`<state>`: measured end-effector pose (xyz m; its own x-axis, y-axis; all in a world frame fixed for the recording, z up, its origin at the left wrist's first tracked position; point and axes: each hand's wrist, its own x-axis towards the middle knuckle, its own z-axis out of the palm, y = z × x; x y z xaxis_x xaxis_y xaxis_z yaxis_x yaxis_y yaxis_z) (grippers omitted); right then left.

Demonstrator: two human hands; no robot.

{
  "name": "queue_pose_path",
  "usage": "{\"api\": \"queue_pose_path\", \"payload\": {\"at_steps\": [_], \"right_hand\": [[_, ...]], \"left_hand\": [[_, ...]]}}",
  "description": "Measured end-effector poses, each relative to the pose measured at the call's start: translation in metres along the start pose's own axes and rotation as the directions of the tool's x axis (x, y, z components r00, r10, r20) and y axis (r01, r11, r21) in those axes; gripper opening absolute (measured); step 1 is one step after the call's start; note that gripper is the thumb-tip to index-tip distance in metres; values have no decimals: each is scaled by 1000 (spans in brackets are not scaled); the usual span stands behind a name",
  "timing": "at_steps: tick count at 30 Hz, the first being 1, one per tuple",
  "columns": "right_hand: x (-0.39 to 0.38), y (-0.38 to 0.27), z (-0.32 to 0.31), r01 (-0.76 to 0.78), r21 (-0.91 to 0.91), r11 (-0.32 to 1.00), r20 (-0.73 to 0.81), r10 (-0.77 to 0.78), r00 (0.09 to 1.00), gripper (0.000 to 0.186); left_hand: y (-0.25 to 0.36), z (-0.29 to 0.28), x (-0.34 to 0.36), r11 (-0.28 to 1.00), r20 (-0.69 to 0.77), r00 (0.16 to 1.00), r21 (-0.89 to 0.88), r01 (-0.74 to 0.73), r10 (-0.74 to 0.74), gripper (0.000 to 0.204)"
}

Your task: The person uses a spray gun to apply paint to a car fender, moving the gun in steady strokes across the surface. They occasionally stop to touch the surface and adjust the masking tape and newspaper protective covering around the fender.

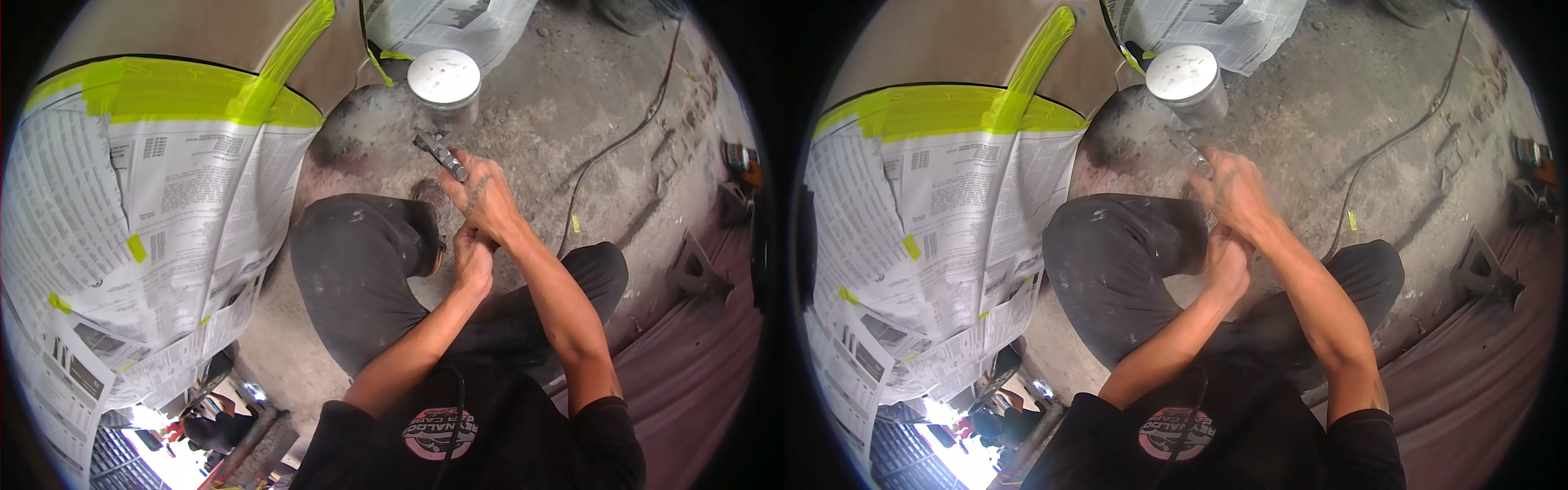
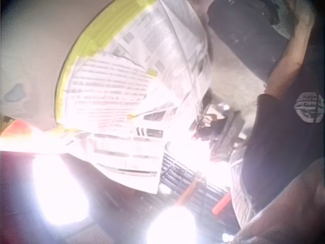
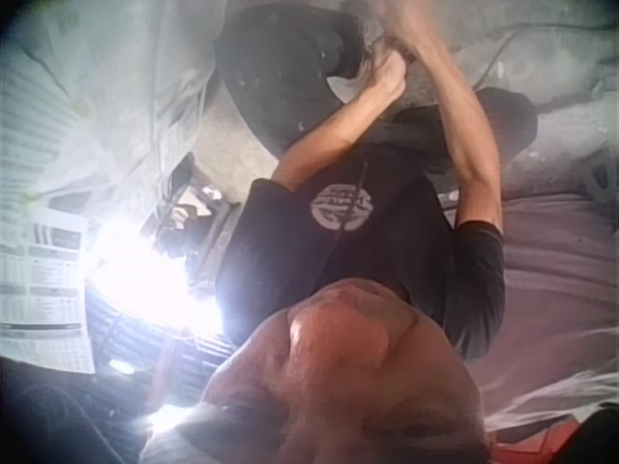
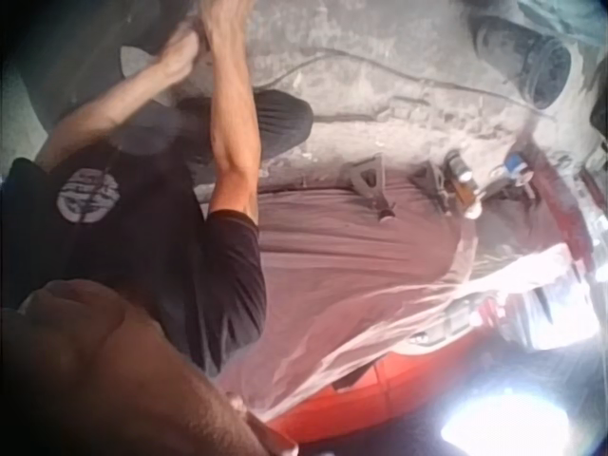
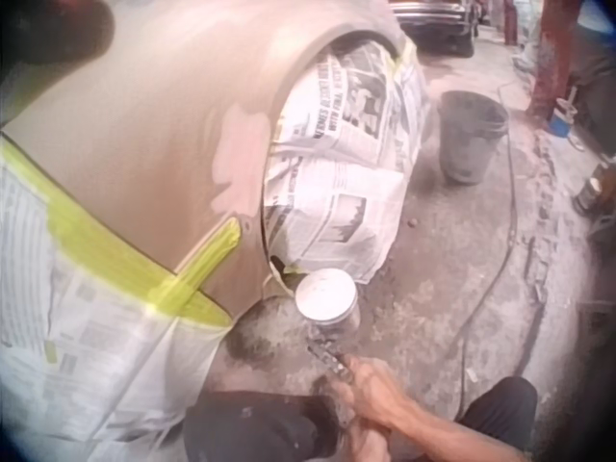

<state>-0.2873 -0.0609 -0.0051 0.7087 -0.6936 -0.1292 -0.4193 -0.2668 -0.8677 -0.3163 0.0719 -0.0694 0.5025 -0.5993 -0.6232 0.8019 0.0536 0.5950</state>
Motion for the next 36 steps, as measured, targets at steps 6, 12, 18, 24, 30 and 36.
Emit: {"api": "queue_pose_path", "payload": {"at_steps": [6, 12, 18, 24, 30, 36], "right_hand": [[-2, 2, 3, 15, -3, 1000, -20, -15, 1000, 42], [-3, 3, -2, -38, 10, 999, -26, 38, 999, 41], [-4, 3, -6, -57, 9, 998, -122, 57, 991, 39], [-3, 1, -12, -165, 44, 985, -62, 167, 984, 37], [-5, 11, -3, -37, 21, 999, -111, 39, 993, 41], [-10, -2, -11, -89, 14, 996, 62, 88, 994, 39]], "left_hand": [[-3, -8, 2, 999, 11, 1000, 46, 5, -5, 18], [4, 7, -3, 1000, 0, 1000, 30, 0, 0, 19], [3, 5, 0, 998, 61, 998, 56, 7, -11, 17], [1, 6, 5, 996, 64, 998, 84, 14, -20, 16], [3, 8, -1, 996, 25, 1000, 92, 6, -8, 20], [14, 19, -16, 990, 3, 1000, 144, -12, 11, 20]]}}
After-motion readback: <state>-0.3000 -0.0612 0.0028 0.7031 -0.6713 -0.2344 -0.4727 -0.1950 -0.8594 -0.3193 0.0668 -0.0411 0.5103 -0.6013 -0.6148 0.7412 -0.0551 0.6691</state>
